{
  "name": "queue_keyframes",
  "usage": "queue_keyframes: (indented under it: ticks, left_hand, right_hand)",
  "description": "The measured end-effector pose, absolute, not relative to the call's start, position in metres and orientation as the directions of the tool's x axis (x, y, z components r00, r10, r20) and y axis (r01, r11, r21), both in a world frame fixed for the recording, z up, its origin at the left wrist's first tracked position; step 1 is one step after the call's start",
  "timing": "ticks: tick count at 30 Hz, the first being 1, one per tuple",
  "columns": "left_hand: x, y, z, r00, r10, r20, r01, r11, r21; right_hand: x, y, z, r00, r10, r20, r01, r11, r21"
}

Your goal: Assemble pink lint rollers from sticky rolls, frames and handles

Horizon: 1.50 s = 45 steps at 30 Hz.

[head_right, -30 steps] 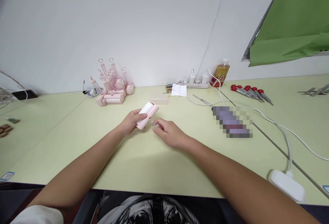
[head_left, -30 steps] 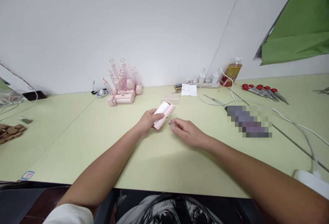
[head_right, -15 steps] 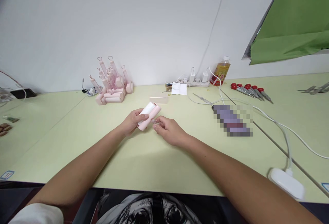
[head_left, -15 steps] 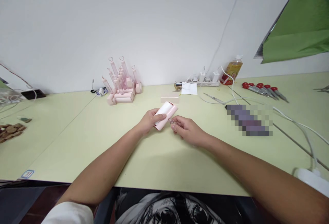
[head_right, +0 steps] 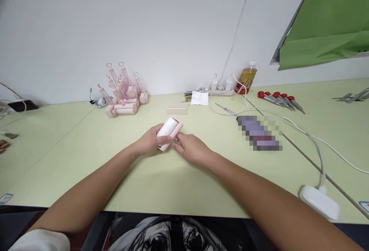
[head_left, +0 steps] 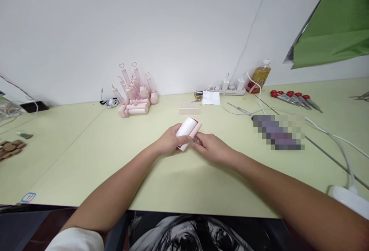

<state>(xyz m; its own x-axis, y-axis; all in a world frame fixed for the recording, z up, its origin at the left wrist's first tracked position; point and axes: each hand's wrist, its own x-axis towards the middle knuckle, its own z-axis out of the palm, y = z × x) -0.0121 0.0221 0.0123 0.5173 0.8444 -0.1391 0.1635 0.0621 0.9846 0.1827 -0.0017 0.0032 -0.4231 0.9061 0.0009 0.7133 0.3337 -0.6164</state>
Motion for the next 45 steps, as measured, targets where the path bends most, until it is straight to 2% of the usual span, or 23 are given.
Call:
queue_keyframes:
  ticks: [6, 12, 16, 21, 27, 33, 39, 45]
  left_hand:
    - [-0.009, 0.020, 0.012, 0.540, 0.829, -0.144, 0.145, 0.077, 0.986]
    - [-0.005, 0.018, 0.015, 0.479, 0.873, -0.092, 0.183, 0.003, 0.983]
    - [-0.007, 0.020, 0.016, 0.424, 0.899, -0.106, 0.210, 0.016, 0.978]
    - [-0.012, 0.025, 0.017, 0.362, 0.923, -0.129, 0.224, 0.048, 0.973]
    - [-0.016, 0.033, 0.016, 0.317, 0.939, -0.129, 0.221, 0.059, 0.973]
    - [-0.031, 0.048, 0.016, 0.262, 0.954, -0.143, 0.187, 0.095, 0.978]
    - [-0.046, 0.059, 0.012, 0.347, 0.921, -0.178, 0.107, 0.149, 0.983]
    - [-0.046, 0.056, 0.011, 0.390, 0.905, -0.173, 0.111, 0.140, 0.984]
  right_hand:
    - [0.182, 0.000, -0.001, -0.405, 0.914, -0.012, 0.670, 0.288, -0.684]
    - [0.184, 0.001, 0.000, -0.380, 0.925, -0.002, 0.574, 0.234, -0.785]
    - [0.186, 0.003, 0.003, -0.327, 0.945, 0.001, 0.653, 0.227, -0.723]
    - [0.189, 0.004, 0.004, -0.327, 0.943, -0.058, 0.754, 0.223, -0.618]
    - [0.191, 0.003, 0.008, -0.335, 0.940, -0.070, 0.769, 0.230, -0.597]
    - [0.194, 0.010, 0.002, -0.309, 0.951, -0.024, 0.691, 0.207, -0.692]
    - [0.190, 0.013, -0.007, -0.309, 0.949, 0.070, 0.489, 0.222, -0.844]
    - [0.188, 0.012, -0.010, -0.273, 0.958, 0.089, 0.473, 0.215, -0.854]
